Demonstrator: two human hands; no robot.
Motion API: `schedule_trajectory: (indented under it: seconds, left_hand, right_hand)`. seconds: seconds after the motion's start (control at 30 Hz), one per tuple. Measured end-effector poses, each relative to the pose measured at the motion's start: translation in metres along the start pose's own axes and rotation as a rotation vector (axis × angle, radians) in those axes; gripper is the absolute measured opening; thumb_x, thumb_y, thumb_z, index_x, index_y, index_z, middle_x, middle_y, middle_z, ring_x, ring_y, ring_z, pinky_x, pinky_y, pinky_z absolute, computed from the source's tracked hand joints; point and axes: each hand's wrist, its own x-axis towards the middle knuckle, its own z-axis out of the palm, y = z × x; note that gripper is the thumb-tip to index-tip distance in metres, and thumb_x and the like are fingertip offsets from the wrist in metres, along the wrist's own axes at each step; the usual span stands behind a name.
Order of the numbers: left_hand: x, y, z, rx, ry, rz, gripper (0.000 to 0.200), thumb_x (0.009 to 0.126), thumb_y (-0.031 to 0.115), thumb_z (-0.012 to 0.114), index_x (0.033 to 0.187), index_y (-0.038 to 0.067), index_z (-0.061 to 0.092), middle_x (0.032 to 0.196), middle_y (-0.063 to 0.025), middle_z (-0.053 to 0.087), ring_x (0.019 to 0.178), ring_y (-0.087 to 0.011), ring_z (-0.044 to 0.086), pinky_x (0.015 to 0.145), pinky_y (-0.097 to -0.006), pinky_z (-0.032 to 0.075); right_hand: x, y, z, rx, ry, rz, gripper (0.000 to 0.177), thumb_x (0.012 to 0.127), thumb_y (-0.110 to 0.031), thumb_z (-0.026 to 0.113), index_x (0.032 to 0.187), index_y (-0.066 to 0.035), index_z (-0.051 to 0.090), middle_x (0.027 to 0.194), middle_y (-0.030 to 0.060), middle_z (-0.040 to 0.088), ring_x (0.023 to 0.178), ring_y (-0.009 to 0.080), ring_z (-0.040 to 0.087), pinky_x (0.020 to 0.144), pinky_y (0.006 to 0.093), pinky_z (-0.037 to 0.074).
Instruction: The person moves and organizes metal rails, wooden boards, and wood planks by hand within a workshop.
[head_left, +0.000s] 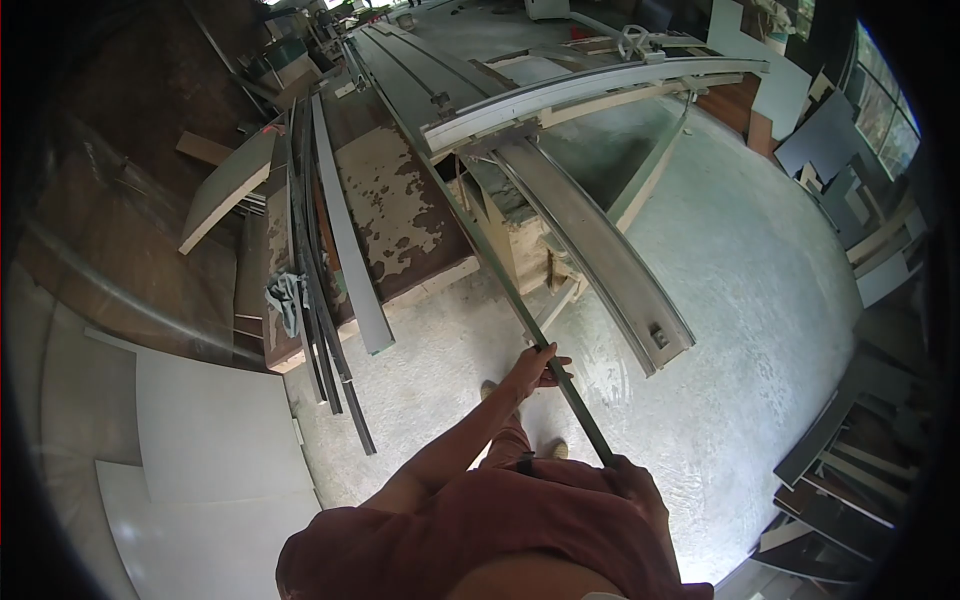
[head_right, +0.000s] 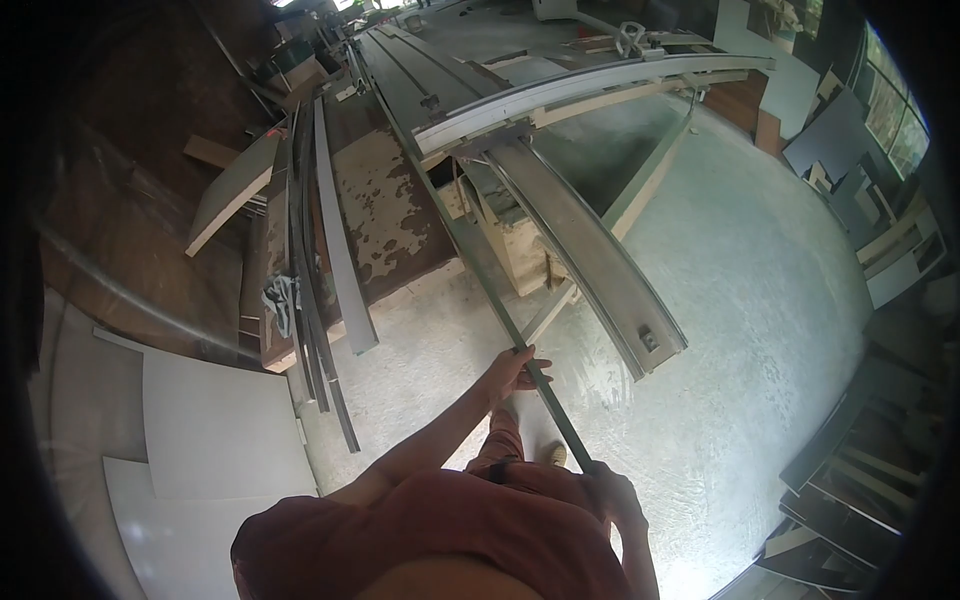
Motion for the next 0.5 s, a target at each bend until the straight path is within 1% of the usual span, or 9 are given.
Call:
schedule_trajectory:
  seconds: [0.07,0.13,0.17,0.27,0.33,0.37,0.43,0.47,0.5]
  left_hand:
    - [0.001,0.003,-0.006,-0.003,0.002,-0.003,0.039,0.089,0.036,0.043,0.110,0.004,0.037,0.106,-0.0151,0.058,0.082,-0.0284,0.063,0.074,-0.0405,0.051]
    - [0.001,0.008,-0.009,0.015,-0.011,-0.029,0.043,0.091,0.033,0.040,0.121,0.003,0.031,0.109,-0.0156,0.056,0.089,-0.0307,0.061,0.081,-0.0417,0.046]
    - [0.001,0.009,-0.010,0.012,-0.008,-0.027,0.043,0.091,0.033,0.040,0.121,0.003,0.031,0.109,-0.0156,0.056,0.089,-0.0307,0.061,0.081,-0.0417,0.046]
    - [-0.002,0.013,-0.009,-0.001,0.001,-0.009,0.048,0.089,0.036,0.043,0.121,0.003,0.030,0.117,-0.0185,0.050,0.090,-0.0295,0.060,0.081,-0.0413,0.046]
    - [-0.009,0.018,-0.001,0.073,0.208,0.058,0.055,0.086,0.037,0.048,0.122,0.000,0.029,0.122,-0.0237,0.043,0.093,-0.0325,0.058,0.080,-0.0413,0.047]
    - [-0.006,0.014,-0.003,0.071,0.205,0.060,0.055,0.086,0.037,0.048,0.122,0.000,0.029,0.122,-0.0237,0.043,0.093,-0.0325,0.058,0.080,-0.0413,0.047]
    - [-0.006,0.006,-0.004,0.339,0.479,0.331,0.072,0.084,0.037,0.053,0.131,-0.002,0.016,0.129,-0.0299,0.029,0.112,-0.0390,0.042,0.092,-0.0421,0.037]
    - [-0.007,0.000,-0.005,0.338,0.478,0.333,0.072,0.084,0.037,0.053,0.131,-0.002,0.016,0.129,-0.0299,0.029,0.112,-0.0390,0.042,0.092,-0.0421,0.037]
    - [-0.020,0.004,0.000,0.562,0.522,0.536,0.075,0.083,0.035,0.054,0.132,-0.003,0.011,0.130,-0.0305,0.026,0.118,-0.0402,0.034,0.096,-0.0414,0.032]
  right_hand:
    - [0.003,-0.015,-0.001,-0.186,0.005,0.078,0.033,0.085,-0.035,0.044,0.106,-0.010,0.052,0.089,0.0190,0.061,0.088,0.0352,0.058,0.076,0.0424,0.044]
    - [0.008,-0.020,0.002,-0.212,-0.002,0.089,0.033,0.085,-0.035,0.044,0.106,-0.010,0.051,0.089,0.0192,0.061,0.087,0.0357,0.058,0.075,0.0430,0.044]
    - [0.010,-0.021,0.003,-0.236,-0.001,0.099,0.033,0.085,-0.035,0.044,0.106,-0.010,0.051,0.088,0.0194,0.061,0.086,0.0362,0.057,0.075,0.0437,0.044]
    - [0.016,-0.020,0.005,-0.276,0.020,0.062,0.032,0.086,-0.035,0.045,0.105,-0.010,0.050,0.086,0.0188,0.061,0.085,0.0364,0.058,0.074,0.0439,0.044]
    - [0.016,-0.026,0.001,-0.279,0.018,0.079,0.031,0.085,-0.034,0.046,0.106,-0.011,0.051,0.088,0.0194,0.061,0.087,0.0362,0.057,0.074,0.0441,0.045]
    - [0.016,-0.028,0.000,-0.277,0.016,0.098,0.031,0.085,-0.033,0.048,0.108,-0.013,0.051,0.091,0.0201,0.060,0.090,0.0359,0.056,0.075,0.0443,0.045]
    - [0.020,-0.024,0.003,-0.280,0.038,0.065,0.030,0.085,-0.033,0.048,0.106,-0.012,0.052,0.089,0.0200,0.061,0.088,0.0368,0.057,0.074,0.0451,0.045]
    - [0.022,-0.023,0.005,-0.279,0.057,0.032,0.030,0.085,-0.033,0.048,0.104,-0.011,0.052,0.087,0.0199,0.061,0.086,0.0377,0.057,0.072,0.0458,0.045]
    - [0.024,-0.024,0.005,-0.281,0.059,0.031,0.030,0.085,-0.033,0.048,0.104,-0.011,0.052,0.087,0.0199,0.061,0.086,0.0377,0.057,0.072,0.0458,0.045]
